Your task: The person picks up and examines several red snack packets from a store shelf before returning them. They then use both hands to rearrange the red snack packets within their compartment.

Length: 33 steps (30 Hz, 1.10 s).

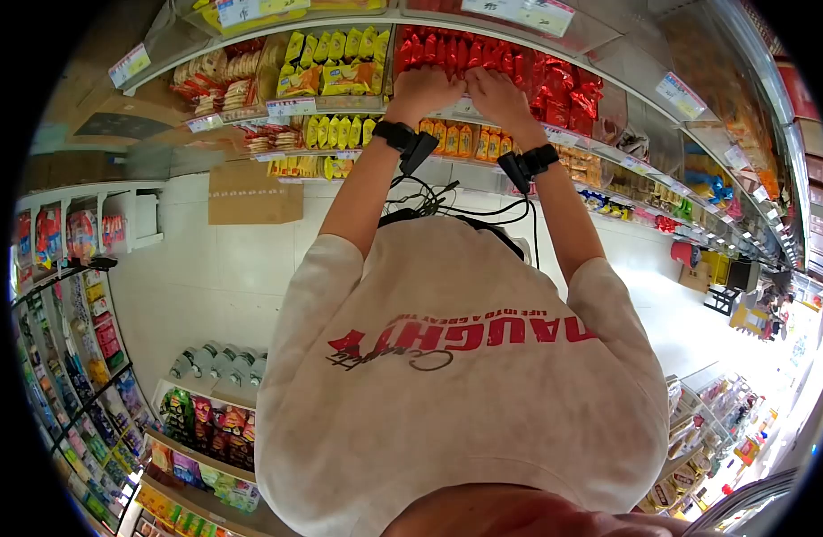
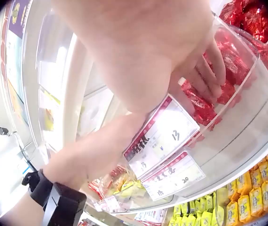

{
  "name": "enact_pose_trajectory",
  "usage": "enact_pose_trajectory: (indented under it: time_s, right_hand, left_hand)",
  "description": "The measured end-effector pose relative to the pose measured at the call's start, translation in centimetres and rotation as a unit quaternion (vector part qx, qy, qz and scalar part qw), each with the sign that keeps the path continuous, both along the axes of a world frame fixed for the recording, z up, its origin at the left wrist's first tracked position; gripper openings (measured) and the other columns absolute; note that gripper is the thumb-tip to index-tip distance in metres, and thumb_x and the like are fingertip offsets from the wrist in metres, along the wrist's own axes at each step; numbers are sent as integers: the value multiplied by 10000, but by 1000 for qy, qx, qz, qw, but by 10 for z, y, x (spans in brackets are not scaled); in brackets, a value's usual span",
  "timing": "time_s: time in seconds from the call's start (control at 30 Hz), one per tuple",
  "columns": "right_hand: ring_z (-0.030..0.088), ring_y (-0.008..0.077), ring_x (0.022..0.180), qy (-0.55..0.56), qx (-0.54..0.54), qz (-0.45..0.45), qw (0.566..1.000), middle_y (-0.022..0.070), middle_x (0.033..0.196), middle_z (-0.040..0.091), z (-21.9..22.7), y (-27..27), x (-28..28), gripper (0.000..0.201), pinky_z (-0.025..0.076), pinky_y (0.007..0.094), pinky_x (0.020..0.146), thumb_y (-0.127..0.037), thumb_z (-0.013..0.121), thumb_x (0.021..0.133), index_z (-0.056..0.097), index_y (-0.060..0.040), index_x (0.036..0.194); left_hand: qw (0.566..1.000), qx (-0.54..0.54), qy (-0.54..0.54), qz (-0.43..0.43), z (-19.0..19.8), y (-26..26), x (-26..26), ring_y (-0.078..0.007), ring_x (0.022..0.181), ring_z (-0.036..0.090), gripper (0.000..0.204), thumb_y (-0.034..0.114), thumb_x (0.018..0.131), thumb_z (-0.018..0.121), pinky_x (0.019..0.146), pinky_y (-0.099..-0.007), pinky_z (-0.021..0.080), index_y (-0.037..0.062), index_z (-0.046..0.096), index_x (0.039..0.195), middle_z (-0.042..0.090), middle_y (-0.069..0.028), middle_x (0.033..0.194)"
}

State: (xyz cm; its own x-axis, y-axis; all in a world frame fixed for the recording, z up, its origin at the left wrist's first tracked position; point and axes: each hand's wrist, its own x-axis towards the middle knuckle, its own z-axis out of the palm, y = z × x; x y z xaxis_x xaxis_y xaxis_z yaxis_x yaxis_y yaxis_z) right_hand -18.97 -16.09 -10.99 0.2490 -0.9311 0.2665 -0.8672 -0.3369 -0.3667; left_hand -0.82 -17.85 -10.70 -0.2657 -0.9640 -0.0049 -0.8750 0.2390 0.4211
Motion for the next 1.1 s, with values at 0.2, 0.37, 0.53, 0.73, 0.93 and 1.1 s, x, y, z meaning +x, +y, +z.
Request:
enact_pose_trajectory:
  time_s: [0.2, 0.37, 0.53, 0.73, 0.93, 1.1]
  right_hand:
    - [681, 422, 920, -37, 56, -61, 996, 212, 940, 710, 42, 1, 10, 407, 539, 514, 817, -385, 482, 960, 715, -52, 972]
    - [673, 441, 882, 119, 184, -8, 976, 276, 877, 669, 8, -44, -13, 524, 534, 482, 779, -454, 503, 941, 706, 29, 913]
    - [679, 430, 839, 103, 226, 32, 968, 274, 845, 671, 19, -45, -9, 532, 533, 456, 745, -471, 526, 938, 707, 29, 931]
    - [672, 414, 878, 130, 59, -44, 989, 246, 934, 695, 49, -25, 2, 410, 539, 454, 783, -383, 570, 931, 705, -13, 1044]
    - [518, 416, 1274, 79, -21, 38, 996, 256, 1345, 567, 22, -76, 15, 579, 444, 482, 1058, -515, 539, 958, 582, -103, 1362]
    - [533, 384, 1280, 108, -26, 39, 993, 220, 1375, 567, -7, -87, -4, 671, 427, 494, 1071, -625, 490, 940, 564, -150, 1408]
  left_hand:
    - [999, -16, 38, -12, -8, -2, -1, -338, 828, 724, 573, 520, 901, 429, 731, -454, 565, 60, 768, 862, 746, -163, 880]
    - [1000, -11, -6, -6, 6, 8, -3, -323, 782, 719, 571, 503, 915, 410, 715, -452, 554, 72, 775, 830, 744, -149, 830]
    - [990, -140, 0, 21, -14, 5, -7, -307, 684, 692, 552, 476, 915, 419, 683, -476, 521, 77, 765, 755, 734, -133, 761]
    - [988, -155, -3, 15, -18, 5, -10, -292, 649, 675, 532, 466, 904, 433, 664, -450, 474, 91, 756, 706, 717, -107, 693]
    - [992, -124, -5, 1, -10, 11, -6, -287, 680, 676, 526, 454, 917, 431, 713, -463, 467, 100, 758, 706, 718, -96, 707]
    - [995, -101, 4, -1, -7, 11, -5, -290, 714, 678, 523, 435, 926, 438, 731, -451, 468, 86, 746, 687, 714, -104, 704]
